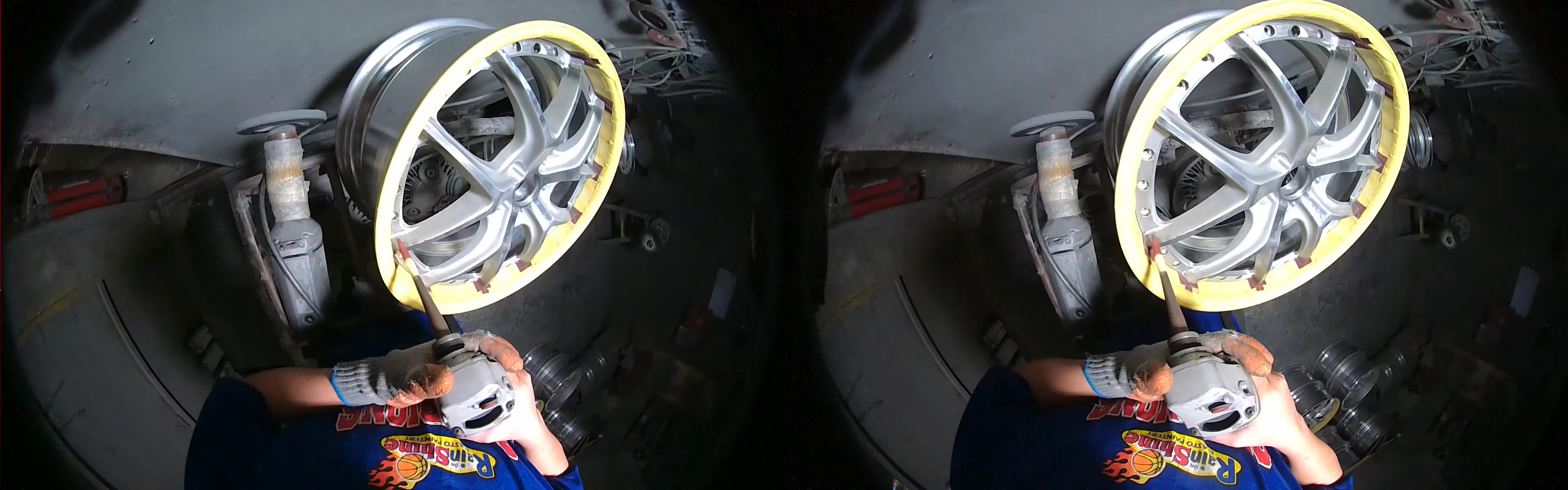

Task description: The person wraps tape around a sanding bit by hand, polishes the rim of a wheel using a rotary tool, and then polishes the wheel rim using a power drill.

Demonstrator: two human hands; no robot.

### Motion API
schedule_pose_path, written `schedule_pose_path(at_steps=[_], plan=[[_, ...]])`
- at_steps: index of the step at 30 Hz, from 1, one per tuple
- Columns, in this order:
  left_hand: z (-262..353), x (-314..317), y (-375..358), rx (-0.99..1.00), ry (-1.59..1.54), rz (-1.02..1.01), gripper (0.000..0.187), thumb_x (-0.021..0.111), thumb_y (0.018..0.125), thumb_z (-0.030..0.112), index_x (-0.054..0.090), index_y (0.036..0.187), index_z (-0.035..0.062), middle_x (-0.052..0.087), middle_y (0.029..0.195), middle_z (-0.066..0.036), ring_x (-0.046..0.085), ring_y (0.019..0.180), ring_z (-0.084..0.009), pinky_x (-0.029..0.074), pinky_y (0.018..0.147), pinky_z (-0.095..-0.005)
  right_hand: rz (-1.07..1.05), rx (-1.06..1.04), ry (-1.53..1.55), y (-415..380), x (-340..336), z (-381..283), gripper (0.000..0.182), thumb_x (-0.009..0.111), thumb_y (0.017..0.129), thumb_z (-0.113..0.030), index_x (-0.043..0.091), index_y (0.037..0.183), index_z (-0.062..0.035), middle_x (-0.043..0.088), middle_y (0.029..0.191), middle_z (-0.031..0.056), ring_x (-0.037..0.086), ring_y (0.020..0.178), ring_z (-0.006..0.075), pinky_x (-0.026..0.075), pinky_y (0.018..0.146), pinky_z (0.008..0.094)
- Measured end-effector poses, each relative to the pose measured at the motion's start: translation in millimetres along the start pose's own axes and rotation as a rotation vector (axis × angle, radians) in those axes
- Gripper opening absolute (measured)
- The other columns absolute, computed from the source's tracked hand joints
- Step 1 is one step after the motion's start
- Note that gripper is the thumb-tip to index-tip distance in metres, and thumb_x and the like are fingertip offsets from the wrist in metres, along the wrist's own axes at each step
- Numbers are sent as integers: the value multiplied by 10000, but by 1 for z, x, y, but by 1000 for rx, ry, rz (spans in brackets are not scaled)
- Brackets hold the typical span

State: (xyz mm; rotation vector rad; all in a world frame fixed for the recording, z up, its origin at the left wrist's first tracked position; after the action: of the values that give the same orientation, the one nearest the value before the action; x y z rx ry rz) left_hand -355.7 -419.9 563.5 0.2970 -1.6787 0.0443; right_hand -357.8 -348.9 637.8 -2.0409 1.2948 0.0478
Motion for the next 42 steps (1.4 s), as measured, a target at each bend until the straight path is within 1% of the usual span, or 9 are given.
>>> schedule_pose_path(at_steps=[4,9,13,14,16,23,25,35,42], plan=[[-9,-13,-5,-16,-224,-191,569,725,825,192,435,1265,-24,591,741,-80,584,514,-110,490,406,-215,0,-18,-52,0,-1,1,736,866,521,-298,622,1151,-4,598,1223,198,629,1079,335,477,965,392],[-51,-64,-12,-74,-117,159,352,656,876,137,484,1139,-21,505,563,-31,474,332,-98,403,276,-216,28,42,43,2,-6,-3,647,862,533,-283,656,1079,-6,678,1040,160,686,930,294,523,882,366],[-48,-31,-3,-235,-498,-130,356,644,891,209,520,1132,-22,518,582,-46,497,339,-157,440,296,-270,42,20,41,4,-6,-5,600,859,545,-285,658,1037,-6,704,916,133,707,822,279,559,776,342],[-14,0,3,-60,-283,-85,763,754,688,397,454,1245,-29,510,944,-93,502,768,-174,435,645,-297,50,49,24,3,-6,-2,588,858,549,-285,659,1031,-12,704,920,131,707,823,278,561,766,339],[24,32,9,111,-70,-34,1172,863,485,584,388,1358,-37,502,1306,-139,507,1197,-192,430,995,-324,61,34,23,6,-8,-5,597,860,550,-276,648,1045,-18,705,918,130,708,827,275,561,760,332],[6,7,4,131,54,74,846,772,735,483,431,1340,-1,549,1230,-111,539,1127,-154,456,949,-304,48,20,57,8,-9,-6,630,867,543,-265,627,1069,-13,700,944,138,706,831,286,560,763,338],[18,24,4,88,30,138,1180,850,543,591,333,1379,-62,503,1289,-147,532,1158,-196,439,974,-317,27,11,18,9,-6,-6,652,869,537,-268,618,1079,-6,698,947,145,705,834,289,558,768,347],[20,25,8,136,126,67,1029,728,667,671,373,1369,7,553,1225,-110,559,1117,-186,488,916,-320,-29,-4,-16,10,-7,-3,714,866,527,-278,586,1103,38,688,951,178,699,865,310,553,792,361],[24,28,15,154,106,74,1012,702,680,689,389,1363,11,564,1215,-108,561,1120,-177,485,919,-322,65,47,97,10,-17,0,678,866,475,-265,637,1046,19,702,908,113,698,812,218,534,798,322]])
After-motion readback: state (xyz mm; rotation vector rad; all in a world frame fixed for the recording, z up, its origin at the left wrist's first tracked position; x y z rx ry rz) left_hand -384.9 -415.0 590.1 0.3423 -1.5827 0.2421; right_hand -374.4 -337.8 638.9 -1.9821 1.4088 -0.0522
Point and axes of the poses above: each hand's wrist, its own y-axis towards the middle knuckle, its own x-axis out of the palm, z = x × y, the point moved 8 cm from there along y, towards the middle knuckle
